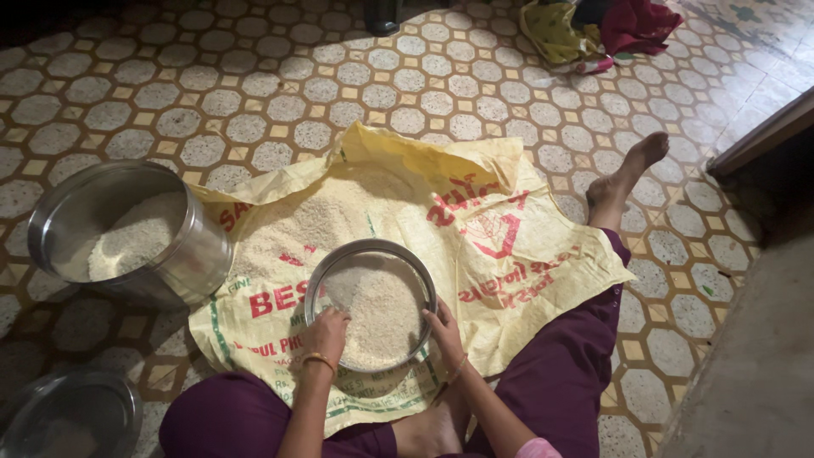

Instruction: The person sits on the floor and sifts rice using a metal sieve. They scoop rice from a sack into the sieve, shake it to separate impurities, and transfer the sifted rice into a metal pot.

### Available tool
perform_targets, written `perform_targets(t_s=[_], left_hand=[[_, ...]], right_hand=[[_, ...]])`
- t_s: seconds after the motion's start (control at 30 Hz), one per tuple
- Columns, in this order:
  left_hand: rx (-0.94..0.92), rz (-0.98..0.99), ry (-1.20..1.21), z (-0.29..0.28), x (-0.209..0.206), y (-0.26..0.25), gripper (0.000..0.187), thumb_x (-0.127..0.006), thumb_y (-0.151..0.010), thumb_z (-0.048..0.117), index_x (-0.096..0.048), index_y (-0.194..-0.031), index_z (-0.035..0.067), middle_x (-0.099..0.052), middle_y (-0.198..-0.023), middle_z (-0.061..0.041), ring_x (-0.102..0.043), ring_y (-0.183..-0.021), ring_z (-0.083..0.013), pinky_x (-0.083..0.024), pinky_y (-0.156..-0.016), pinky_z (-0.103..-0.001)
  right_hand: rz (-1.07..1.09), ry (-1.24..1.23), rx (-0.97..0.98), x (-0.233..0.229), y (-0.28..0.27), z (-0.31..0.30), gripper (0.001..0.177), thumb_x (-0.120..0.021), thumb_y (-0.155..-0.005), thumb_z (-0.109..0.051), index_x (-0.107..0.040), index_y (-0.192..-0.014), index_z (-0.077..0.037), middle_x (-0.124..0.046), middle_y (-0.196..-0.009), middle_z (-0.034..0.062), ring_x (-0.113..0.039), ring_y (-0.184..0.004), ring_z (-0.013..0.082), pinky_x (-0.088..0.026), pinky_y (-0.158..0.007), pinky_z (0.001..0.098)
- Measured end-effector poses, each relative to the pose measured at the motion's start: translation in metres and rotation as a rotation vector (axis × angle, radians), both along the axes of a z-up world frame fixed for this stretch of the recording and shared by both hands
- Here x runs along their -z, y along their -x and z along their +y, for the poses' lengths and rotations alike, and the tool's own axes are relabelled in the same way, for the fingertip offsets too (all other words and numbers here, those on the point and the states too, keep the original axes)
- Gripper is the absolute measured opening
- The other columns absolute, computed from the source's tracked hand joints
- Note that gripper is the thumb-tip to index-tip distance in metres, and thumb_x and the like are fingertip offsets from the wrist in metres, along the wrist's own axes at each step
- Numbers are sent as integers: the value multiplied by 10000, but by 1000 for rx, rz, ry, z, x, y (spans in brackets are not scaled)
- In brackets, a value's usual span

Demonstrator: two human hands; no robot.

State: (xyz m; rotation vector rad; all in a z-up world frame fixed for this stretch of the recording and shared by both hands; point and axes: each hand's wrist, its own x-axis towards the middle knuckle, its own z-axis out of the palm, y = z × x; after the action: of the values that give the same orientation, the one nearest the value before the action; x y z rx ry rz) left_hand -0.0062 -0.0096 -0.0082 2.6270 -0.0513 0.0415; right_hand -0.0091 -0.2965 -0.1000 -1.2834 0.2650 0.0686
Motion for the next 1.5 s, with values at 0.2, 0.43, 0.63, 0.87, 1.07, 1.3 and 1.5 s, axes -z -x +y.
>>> perform_targets(t_s=[0.2, 0.43, 0.63, 0.87, 1.07, 1.3, 1.5], left_hand=[[-55, 99, 0, -6, -18, 4, 136, -694, -877, 264, -778, -950, 186, -690, -1028, -35, -669, -1001, -260, -555, -846, -411], [3, 47, 44, -10, -12, 1, 174, -627, -958, 256, -773, -1011, 178, -701, -1050, -57, -667, -995, -274, -554, -865, -399], [41, 295, 262, -44, 0, 1, 304, -514, -1007, 201, -699, -1244, 152, -677, -1263, -69, -693, -945, -250, -578, -849, -399], [219, 626, 715, -123, 41, -4, 403, -498, -1068, 185, -612, -1454, 194, -712, -1169, -234, -577, -738, -117, -472, -602, -224], [-93, 682, 1137, -105, 26, -38, 566, -490, -1002, 103, -426, -1540, 268, -734, -1198, -79, -697, -749, -118, -519, -507, -199], [-483, 310, 1414, -23, 52, -60, 530, -508, -1002, 96, -474, -1524, 180, -710, -1143, -132, -676, -752, -144, -503, -513, -217], [-405, 334, 1292, -7, 86, -52, 459, -535, -956, 97, -525, -1411, 156, -689, -1111, -17, -627, -733, -112, -492, -579, -235]], right_hand=[[-38, 2, -7, -1, 0, 0, 621, -664, -948, -174, -462, -1514, -21, -615, -1400, 82, -577, -1223, 149, -461, -1025, 289], [-7, -4, -18, -8, 2, 1, 625, -666, -947, -195, -463, -1516, -37, -612, -1387, 70, -584, -1188, 143, -478, -980, 280], [60, -12, -17, -8, 0, -1, 611, -675, -944, -213, -489, -1512, -87, -629, -1251, 34, -594, -1057, 115, -503, -855, 266], [-26, -39, -26, -4, -1, 0, 602, -687, -963, -182, -498, -1523, -66, -644, -1201, 39, -607, -1019, 111, -512, -855, 256], [4, -147, -46, -11, -1, 2, 620, -655, -934, -158, -445, -1512, -86, -661, -1275, 58, -644, -1078, 149, -535, -880, 286], [-12, -118, -46, -19, 3, 3, 606, -652, -951, -168, -453, -1514, -65, -636, -1357, 40, -607, -1176, 120, -493, -981, 265], [35, -70, -31, -14, 1, 4, 625, -662, -943, -174, -452, -1523, -73, -642, -1313, 58, -600, -1124, 132, -485, -952, 282]])
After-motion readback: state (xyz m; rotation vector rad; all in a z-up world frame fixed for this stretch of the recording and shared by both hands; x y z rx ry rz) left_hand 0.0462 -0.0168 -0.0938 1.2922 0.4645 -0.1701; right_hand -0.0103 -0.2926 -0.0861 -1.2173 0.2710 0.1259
